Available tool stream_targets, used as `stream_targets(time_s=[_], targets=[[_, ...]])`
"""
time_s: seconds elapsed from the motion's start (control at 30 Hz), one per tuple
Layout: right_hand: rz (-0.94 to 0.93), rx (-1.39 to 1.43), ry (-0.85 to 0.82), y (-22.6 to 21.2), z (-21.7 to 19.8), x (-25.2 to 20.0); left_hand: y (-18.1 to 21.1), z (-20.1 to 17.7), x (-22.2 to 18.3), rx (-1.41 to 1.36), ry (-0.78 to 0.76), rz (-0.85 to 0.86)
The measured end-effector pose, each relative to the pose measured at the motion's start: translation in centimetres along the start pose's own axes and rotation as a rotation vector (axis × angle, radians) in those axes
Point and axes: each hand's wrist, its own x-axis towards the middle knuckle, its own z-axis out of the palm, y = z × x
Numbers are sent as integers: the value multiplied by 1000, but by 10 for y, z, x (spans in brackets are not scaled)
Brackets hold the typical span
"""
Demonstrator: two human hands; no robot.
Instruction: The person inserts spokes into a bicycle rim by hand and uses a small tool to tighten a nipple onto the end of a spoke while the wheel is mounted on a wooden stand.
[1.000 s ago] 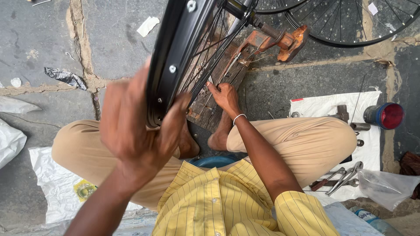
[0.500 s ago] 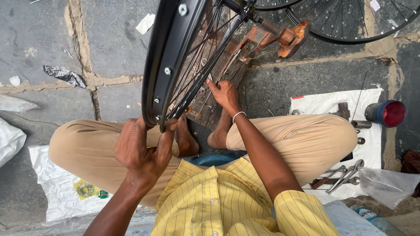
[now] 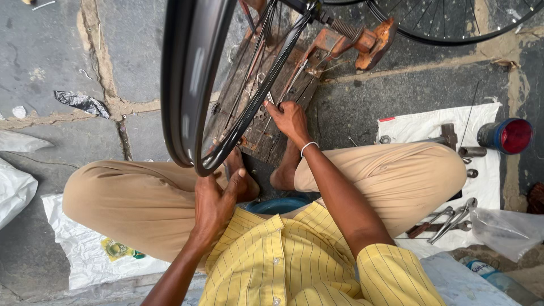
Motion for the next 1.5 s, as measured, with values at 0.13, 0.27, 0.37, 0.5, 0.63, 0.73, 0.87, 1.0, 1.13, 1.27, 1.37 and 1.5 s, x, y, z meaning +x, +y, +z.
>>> stream_targets(time_s=[0.13,0.27,0.37,0.5,0.63,0.73,0.87,1.0,1.13,1.27,1.37,1.5], targets=[[5,-24,-1,-1,-1,2,-13,2,0,-29,145,292],[33,-8,-18,-1,-1,2,-33,7,12,-36,224,260],[25,-1,-15,-4,-3,2,-37,3,16,13,283,277],[23,-148,-37,-26,-18,-10,-22,-19,15,26,444,694],[-257,-391,74,-74,-55,-49,5,-48,-10,-324,420,748],[-489,-234,1,-116,-90,-104,10,-54,0,-261,295,746],[-947,43,34,-176,-131,-135,16,-49,5,-125,219,746],[-1169,18,289,-222,-144,-117,31,-47,4,-201,253,722],[-1058,342,51,-252,-172,-111,56,-53,9,-387,250,743],[-988,391,-331,-272,-210,-97,78,-65,24,-836,9,568],[-938,346,-404,-270,-219,-93,93,-78,52,-947,-194,298],[-926,294,26,-230,-171,-116,96,-89,83,-799,-520,205]])
